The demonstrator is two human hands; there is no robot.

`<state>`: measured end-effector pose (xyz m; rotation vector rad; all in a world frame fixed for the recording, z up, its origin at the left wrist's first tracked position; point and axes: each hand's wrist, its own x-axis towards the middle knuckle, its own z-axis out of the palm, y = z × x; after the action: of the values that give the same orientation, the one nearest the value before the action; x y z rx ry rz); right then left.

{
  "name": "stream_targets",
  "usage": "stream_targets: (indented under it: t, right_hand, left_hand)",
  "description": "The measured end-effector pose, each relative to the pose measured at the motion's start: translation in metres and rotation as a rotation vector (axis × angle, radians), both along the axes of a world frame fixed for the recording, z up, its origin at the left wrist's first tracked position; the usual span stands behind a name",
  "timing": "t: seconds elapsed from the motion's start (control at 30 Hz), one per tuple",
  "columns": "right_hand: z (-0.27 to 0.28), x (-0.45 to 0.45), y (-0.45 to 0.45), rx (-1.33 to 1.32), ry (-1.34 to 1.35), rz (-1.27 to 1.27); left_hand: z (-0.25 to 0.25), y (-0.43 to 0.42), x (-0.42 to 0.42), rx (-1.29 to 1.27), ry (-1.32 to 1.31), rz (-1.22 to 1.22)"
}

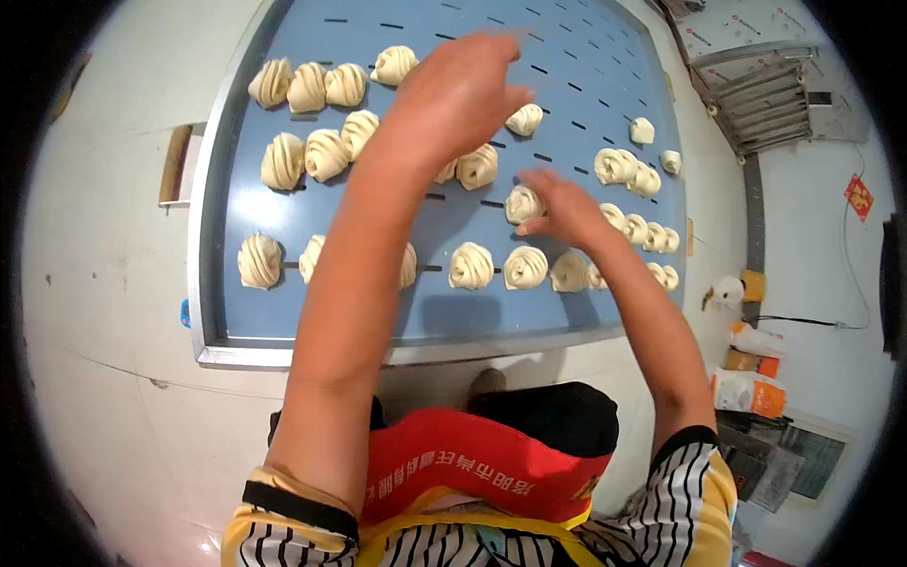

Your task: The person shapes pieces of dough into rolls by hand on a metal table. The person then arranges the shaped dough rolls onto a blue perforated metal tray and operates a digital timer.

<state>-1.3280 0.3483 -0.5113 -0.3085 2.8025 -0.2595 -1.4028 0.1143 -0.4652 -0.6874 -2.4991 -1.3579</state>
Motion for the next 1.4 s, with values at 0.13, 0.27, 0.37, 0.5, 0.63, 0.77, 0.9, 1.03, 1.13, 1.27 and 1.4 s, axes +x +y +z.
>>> stream_targets:
  t: [0.13,0.27,0.37,0.5,0.63,0.77,0.9,1.03,1.13,1.27,1.4]
  right_hand:
    - [-0.001,-0.029,-0.016,-0.088,0.229,0.178]
    - [-0.036,-0.054,-0.032,-0.25,0.167,0.342]
    - [-0.032,-0.048,-0.036,-0.292,0.154,0.221]
    - [-0.04,-0.026,-0.043,-0.308,0.13,0.234]
    - [-0.04,-0.014,-0.053,-0.218,0.107,0.147]
    - [-0.012,-0.009,-0.067,-0.07,0.141,0.092]
    - [-0.008,-0.03,-0.082,-0.249,0.286,0.043]
    - [-0.033,-0.065,-0.099,-0.338,0.286,0.148]
    - [-0.037,-0.069,-0.102,-0.236,0.141,-0.084]
    - [-0.016,-0.045,-0.12,-0.305,0.124,-0.126]
    - [-0.034,-0.024,-0.143,-0.237,0.091,-0.086]
  left_hand:
    - [-0.029,-0.012,-0.001,-0.411,-0.043,-0.159]
    - [-0.084,0.0,0.007,-0.708,-0.016,-0.155]
    - [-0.103,0.002,0.007,-0.743,0.038,-0.069]
    - [-0.095,0.009,0.011,-0.733,-0.06,0.002]
    - [-0.09,0.014,0.004,-0.698,-0.133,0.088]
    - [-0.092,-0.016,-0.018,-0.622,-0.08,-0.099]
    - [-0.091,-0.04,-0.022,-0.7,-0.074,-0.161]
    - [-0.086,-0.036,-0.021,-0.781,-0.072,-0.123]
    - [-0.096,-0.045,-0.033,-0.734,-0.025,0.028]
    - [-0.101,-0.072,-0.043,-0.429,-0.044,-0.103]
    - [-0.103,-0.104,-0.047,-0.273,-0.097,-0.326]
